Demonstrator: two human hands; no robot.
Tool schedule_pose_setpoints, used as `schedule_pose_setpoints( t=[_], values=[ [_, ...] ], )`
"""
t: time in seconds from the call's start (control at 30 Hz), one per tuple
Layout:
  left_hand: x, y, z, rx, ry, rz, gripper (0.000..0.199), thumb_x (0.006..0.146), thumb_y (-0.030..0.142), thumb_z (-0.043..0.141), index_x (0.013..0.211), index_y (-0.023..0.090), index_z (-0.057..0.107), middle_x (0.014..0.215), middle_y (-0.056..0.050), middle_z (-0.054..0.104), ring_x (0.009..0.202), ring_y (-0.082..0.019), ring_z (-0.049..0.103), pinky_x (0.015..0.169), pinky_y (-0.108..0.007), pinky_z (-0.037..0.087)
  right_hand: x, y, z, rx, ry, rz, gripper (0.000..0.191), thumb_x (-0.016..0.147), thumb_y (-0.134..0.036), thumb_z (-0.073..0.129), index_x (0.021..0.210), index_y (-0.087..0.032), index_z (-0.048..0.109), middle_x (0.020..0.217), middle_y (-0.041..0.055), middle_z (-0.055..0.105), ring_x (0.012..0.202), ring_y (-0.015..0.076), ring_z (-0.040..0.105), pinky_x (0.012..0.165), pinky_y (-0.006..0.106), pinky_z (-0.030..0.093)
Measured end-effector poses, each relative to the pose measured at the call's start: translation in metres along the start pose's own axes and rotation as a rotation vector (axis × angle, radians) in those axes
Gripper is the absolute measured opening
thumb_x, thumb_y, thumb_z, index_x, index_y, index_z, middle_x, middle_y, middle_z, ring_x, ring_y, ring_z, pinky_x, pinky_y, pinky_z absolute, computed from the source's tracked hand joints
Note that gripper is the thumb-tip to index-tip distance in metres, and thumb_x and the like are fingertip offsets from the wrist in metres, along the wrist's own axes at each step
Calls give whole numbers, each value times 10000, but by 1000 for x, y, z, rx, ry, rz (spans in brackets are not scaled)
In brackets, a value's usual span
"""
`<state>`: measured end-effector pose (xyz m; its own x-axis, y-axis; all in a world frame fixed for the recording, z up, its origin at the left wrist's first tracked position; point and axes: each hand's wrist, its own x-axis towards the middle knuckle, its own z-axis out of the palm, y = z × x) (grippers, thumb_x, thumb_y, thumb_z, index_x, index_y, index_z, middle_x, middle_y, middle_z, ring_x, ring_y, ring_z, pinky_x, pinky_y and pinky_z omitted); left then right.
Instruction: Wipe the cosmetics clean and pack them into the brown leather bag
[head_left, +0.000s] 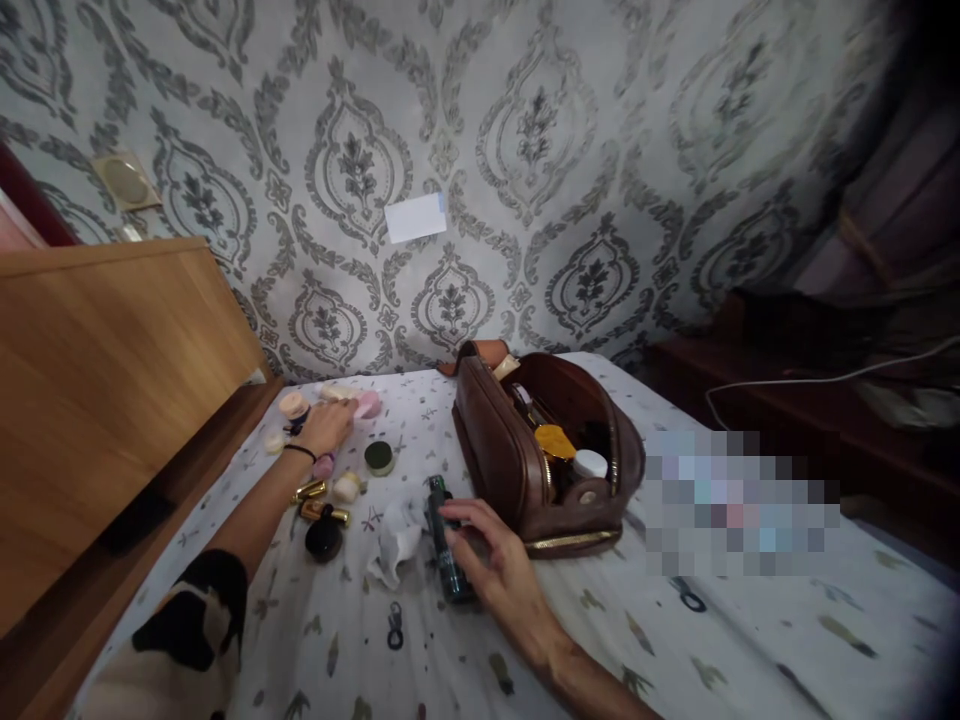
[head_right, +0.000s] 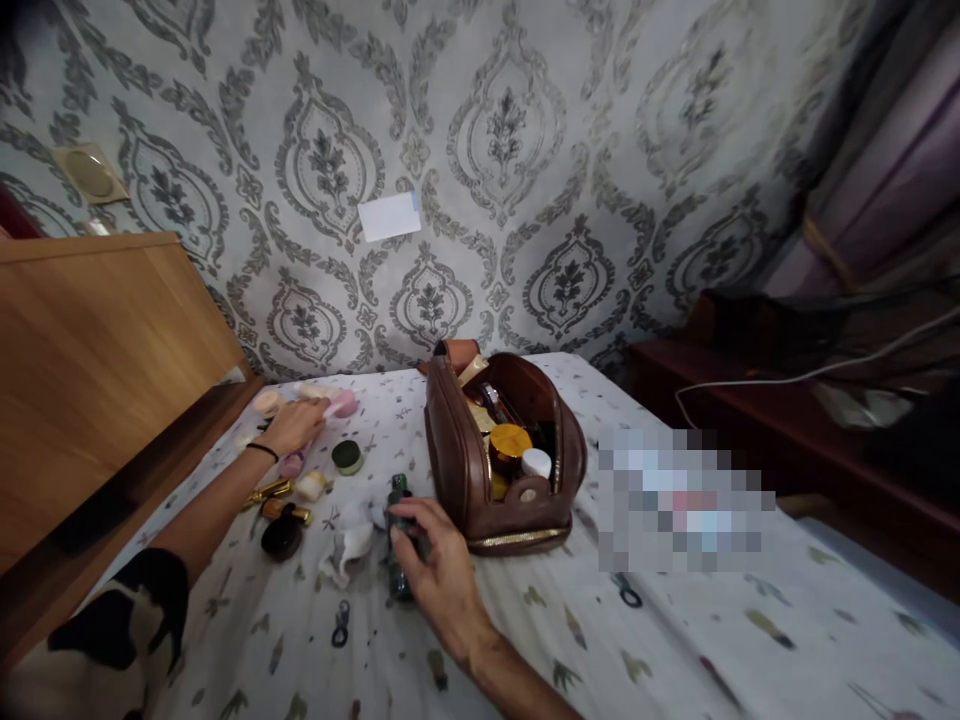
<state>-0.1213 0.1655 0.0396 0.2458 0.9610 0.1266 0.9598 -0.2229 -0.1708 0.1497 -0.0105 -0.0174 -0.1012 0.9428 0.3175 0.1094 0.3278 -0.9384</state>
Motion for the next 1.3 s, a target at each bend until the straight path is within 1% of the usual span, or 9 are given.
schedule_pose_setpoints(
  t=[0.2,0.33,0.5,0.6,0.7,0.9,1.0,1.2,1.3],
  values=[
    [-56,39,-42,-134,247,-13,327,1008,314,317,1238,166,496,1072,-96,655,1018,-216,616,860,-315,484,-5,-9,3,461,-23,280,439,794,-552,676,1025,-180,698,932,83,707,831,207,657,715,313,511],
    [-118,105,-54,-396,582,409,262,985,224,392,1188,177,551,1051,-96,671,996,-205,635,894,-336,515,-1,-19,9,938,-158,518,540,744,-600,708,1074,-174,681,1001,98,725,931,228,687,793,343,530],
    [-173,153,-50,-210,579,809,278,948,157,469,1211,106,543,1148,-149,664,1155,-243,591,1001,-374,496,-5,-24,3,1033,-106,608,447,724,-396,793,1105,-199,669,1014,47,738,930,176,686,835,277,527],
    [-182,141,-39,-370,485,757,428,945,328,525,1313,120,459,1249,-171,613,1232,-258,540,1036,-408,476,-8,-23,-5,981,-66,616,535,710,-300,812,1204,-215,624,926,33,740,771,155,695,694,246,545],
    [-177,120,-18,-510,366,475,501,934,338,531,1382,166,387,1322,-183,548,1254,-276,514,1016,-451,482,-8,-21,-7,952,-71,583,516,753,-277,778,1234,-202,606,907,55,737,702,152,689,599,229,535],
    [-162,103,14,-633,169,176,230,829,72,478,974,203,599,963,-75,643,928,-231,635,830,-387,540,-5,-22,0,1017,-50,595,279,851,-315,670,1086,-164,668,964,95,742,674,142,676,597,229,548],
    [-166,106,1,-777,298,92,196,858,98,469,968,210,586,937,-64,642,890,-217,627,795,-360,526,-3,-23,5,1003,-12,621,258,814,-281,716,1038,-158,683,937,89,744,715,151,690,654,241,563],
    [-181,141,-22,-797,469,354,341,937,219,490,1279,219,487,1326,-144,532,1279,-267,477,1066,-468,421,-3,-29,24,982,50,592,365,659,-334,835,976,-199,717,842,7,741,711,150,663,662,241,537],
    [-174,152,-21,-743,535,355,399,955,229,467,1352,211,429,1457,-160,423,1419,-274,310,1141,-520,328,-12,-35,31,900,14,553,442,672,-398,822,1068,-236,707,887,-3,739,684,140,643,629,235,517]
  ],
)
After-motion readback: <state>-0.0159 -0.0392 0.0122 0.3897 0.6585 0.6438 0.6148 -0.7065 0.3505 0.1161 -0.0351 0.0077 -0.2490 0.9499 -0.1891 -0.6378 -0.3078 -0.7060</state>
